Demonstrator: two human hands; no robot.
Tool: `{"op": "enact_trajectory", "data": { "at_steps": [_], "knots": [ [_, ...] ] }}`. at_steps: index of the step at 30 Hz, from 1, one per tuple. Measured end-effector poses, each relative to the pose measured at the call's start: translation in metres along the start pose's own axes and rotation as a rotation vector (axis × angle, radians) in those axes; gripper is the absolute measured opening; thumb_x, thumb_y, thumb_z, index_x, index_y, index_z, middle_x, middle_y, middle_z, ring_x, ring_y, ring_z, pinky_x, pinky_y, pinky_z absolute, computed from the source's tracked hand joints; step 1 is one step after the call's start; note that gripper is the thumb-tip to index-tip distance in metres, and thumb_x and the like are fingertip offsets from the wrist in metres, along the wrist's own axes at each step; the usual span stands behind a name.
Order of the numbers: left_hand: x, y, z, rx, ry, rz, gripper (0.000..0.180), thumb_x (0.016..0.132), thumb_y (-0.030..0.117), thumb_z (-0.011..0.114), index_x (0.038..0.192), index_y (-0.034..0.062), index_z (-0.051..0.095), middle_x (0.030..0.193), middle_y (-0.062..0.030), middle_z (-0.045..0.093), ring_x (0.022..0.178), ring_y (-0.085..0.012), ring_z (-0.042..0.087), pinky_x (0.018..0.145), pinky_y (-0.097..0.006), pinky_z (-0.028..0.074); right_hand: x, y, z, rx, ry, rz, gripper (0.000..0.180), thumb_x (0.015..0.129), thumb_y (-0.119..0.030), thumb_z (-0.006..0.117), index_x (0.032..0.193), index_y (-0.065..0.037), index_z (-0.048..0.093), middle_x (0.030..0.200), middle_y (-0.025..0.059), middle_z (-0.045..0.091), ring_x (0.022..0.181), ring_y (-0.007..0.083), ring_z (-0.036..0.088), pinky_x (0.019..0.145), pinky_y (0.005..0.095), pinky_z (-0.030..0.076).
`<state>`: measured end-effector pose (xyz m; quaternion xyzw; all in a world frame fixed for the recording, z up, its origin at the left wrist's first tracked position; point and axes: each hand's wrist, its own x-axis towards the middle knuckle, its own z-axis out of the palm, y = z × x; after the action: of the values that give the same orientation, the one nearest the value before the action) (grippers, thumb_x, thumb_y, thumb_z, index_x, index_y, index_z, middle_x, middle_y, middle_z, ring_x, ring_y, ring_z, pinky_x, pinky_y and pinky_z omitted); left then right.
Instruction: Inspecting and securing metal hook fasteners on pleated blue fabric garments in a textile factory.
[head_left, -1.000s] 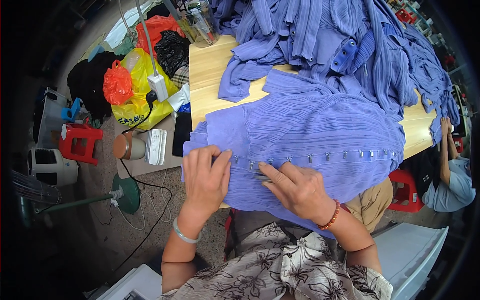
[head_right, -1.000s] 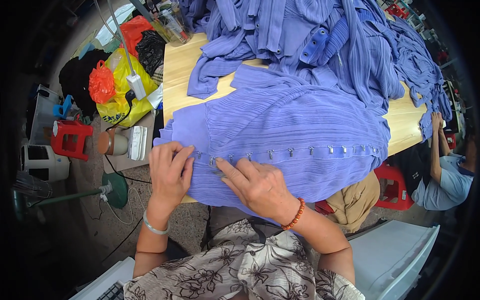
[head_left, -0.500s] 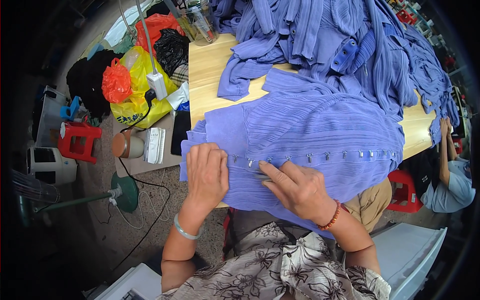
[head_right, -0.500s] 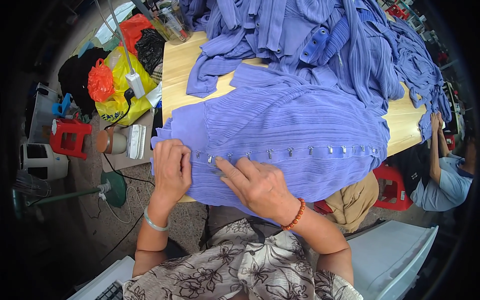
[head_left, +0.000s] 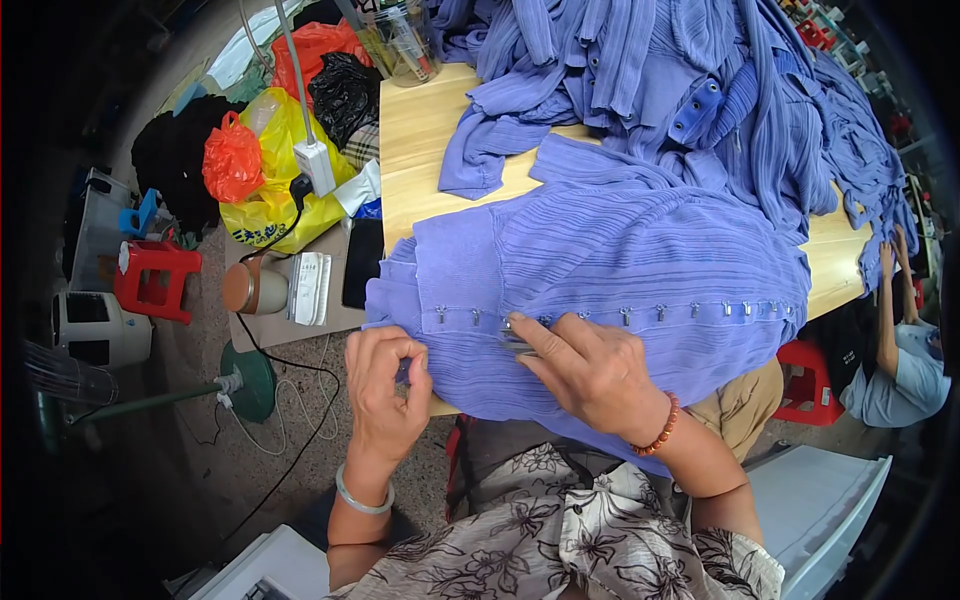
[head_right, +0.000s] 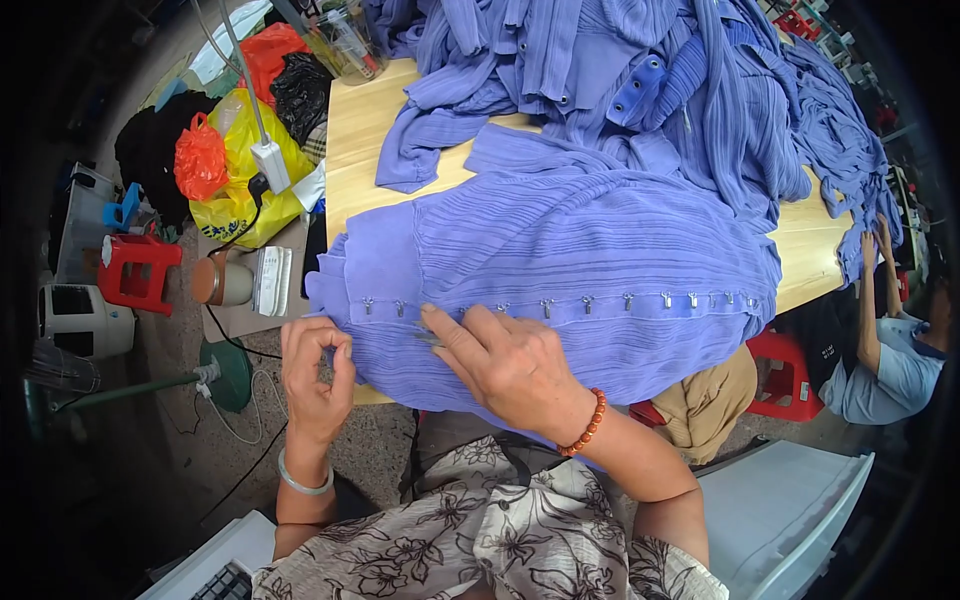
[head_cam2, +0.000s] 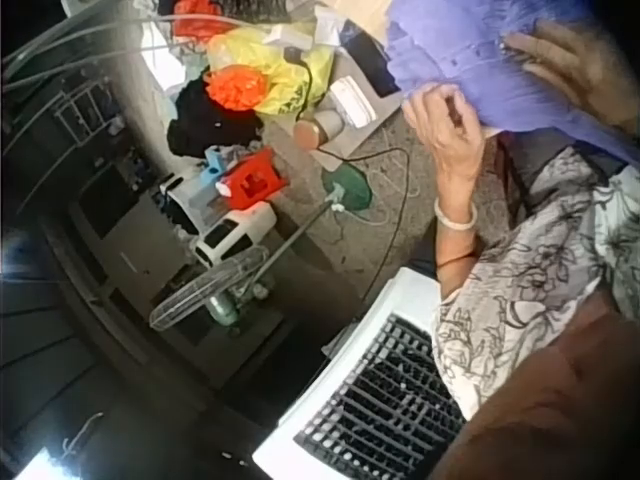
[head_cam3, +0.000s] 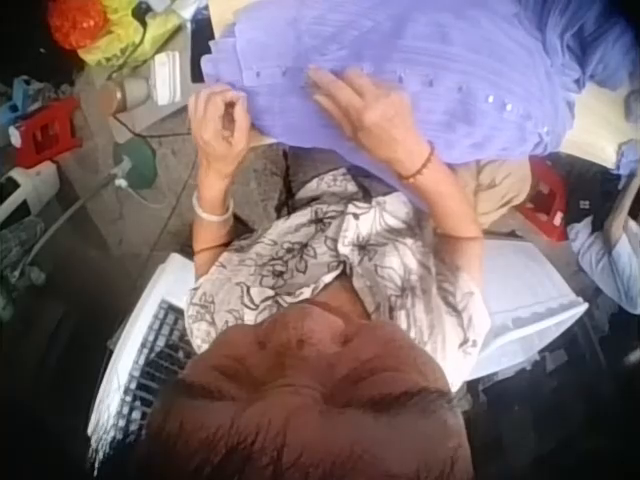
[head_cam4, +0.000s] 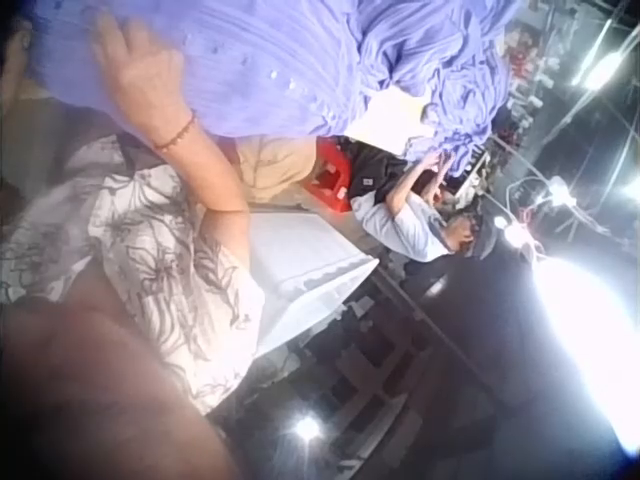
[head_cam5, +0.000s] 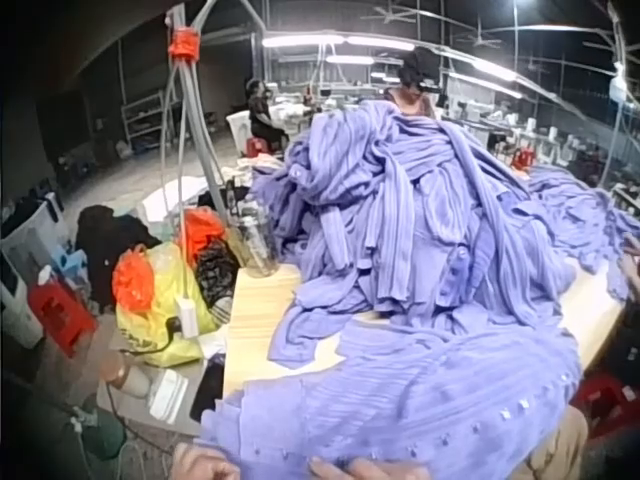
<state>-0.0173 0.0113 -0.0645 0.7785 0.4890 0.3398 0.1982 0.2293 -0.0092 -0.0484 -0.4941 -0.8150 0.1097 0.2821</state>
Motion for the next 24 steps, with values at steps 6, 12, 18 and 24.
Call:
{"op": "enact_trajectory", "data": {
  "at_steps": [6,12,18,24],
  "knots": [
    [0.024,0.007,0.021,0.203,0.038,0.201,0.027,0.075,0.004,0.075,0.101,0.0052,0.066,0.097,-0.0084,0.058,0.09,-0.0293,0.054,0.078,-0.041,0.039,-0.002,0.001,0.001,0.001,-0.002,0.01,0.048,0.082,-0.016,0.076,0.128,-0.009,0.064,0.073,0.0042,0.05,0.057,0.02,0.056,0.05,0.0345,0.045],
    [0.037,0.003,0.032,0.27,-0.085,0.162,0.024,0.075,0.005,0.075,0.098,0.0037,0.067,0.096,-0.0079,0.055,0.096,-0.0281,0.052,0.082,-0.042,0.036,-0.005,0.003,-0.001,-0.008,0.003,0.017,0.048,0.081,-0.016,0.077,0.127,-0.01,0.064,0.073,0.0039,0.05,0.057,0.0194,0.055,0.049,0.0345,0.044],
    [0.037,0.003,0.037,0.306,-0.088,0.195,0.017,0.076,0.003,0.073,0.092,0.0021,0.067,0.095,-0.0081,0.055,0.096,-0.0276,0.052,0.085,-0.042,0.036,-0.003,0.004,0.001,0.001,-0.001,0.013,0.049,0.081,-0.016,0.077,0.127,-0.01,0.064,0.073,0.0039,0.05,0.057,0.0195,0.055,0.049,0.0344,0.044],
    [0.034,-0.004,0.04,0.232,-0.038,0.18,0.015,0.077,0.001,0.071,0.089,0.0037,0.064,0.094,-0.0082,0.057,0.093,-0.0282,0.052,0.083,-0.041,0.036,-0.002,0.004,0.001,-0.015,-0.006,0.005,0.048,0.081,-0.017,0.077,0.127,-0.01,0.064,0.073,0.0039,0.051,0.057,0.0195,0.056,0.049,0.0344,0.044]
  ]
}}
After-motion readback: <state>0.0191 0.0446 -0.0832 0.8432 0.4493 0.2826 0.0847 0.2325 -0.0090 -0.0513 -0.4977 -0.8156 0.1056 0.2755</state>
